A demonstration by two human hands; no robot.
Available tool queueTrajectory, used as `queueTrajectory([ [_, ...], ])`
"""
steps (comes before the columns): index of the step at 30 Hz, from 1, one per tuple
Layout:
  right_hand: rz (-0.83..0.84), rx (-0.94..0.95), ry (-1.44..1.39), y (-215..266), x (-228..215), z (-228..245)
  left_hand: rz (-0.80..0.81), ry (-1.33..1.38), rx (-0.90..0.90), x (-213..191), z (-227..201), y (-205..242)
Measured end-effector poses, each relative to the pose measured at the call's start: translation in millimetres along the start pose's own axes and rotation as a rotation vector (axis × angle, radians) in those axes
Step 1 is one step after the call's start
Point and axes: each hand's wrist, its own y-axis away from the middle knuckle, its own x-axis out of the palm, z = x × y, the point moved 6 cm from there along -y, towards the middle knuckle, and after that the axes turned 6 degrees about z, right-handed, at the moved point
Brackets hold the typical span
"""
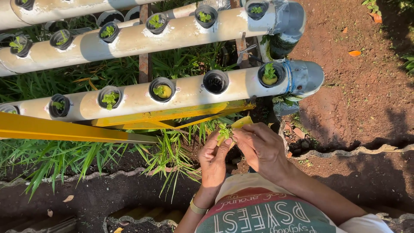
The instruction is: The recorder is placing small plant seedlings wrapped in yellow sponges into plastic hydroponic net pots and then inserting the pots into a PVC pipe hydroponic system.
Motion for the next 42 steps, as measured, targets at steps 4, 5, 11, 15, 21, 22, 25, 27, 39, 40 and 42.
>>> queueTrajectory([
  [4,0.033,-0.165,0.171,1,1,18,-0.016,-0.257,0.138,-5,2,6],
  [5,0.052,-0.206,0.237,2,3,24,-0.024,-0.344,0.195,-8,3,8],
  [11,0.034,-0.188,0.211,7,-4,21,-0.045,-0.262,0.154,-4,-10,9],
  [15,-0.151,0.057,-0.022,-10,-32,19,-0.075,0.013,-0.02,-10,4,11],
  [21,0.08,0.497,-0.536,13,3,-57,-0.045,0.149,-0.05,-6,9,13],
  [22,0.097,0.497,-0.54,14,4,-48,-0.062,0.151,-0.048,-4,5,13],
  [25,0.079,0.319,-0.364,12,5,-18,-0.09,0.048,-0.017,0,-8,11],
  [27,0.032,0.151,-0.262,12,10,3,-0.111,-0.062,0.036,1,-14,9],
  [39,-0.002,0.078,-0.196,-1,-13,3,-0.185,0.272,-0.132,-8,1,10],
  [40,-0.009,0.086,-0.195,-1,-12,4,-0.178,0.268,-0.14,-8,3,9],
  [42,-0.033,-0.038,-0.123,-4,-12,15,-0.214,0.374,-0.162,-11,8,7],
])
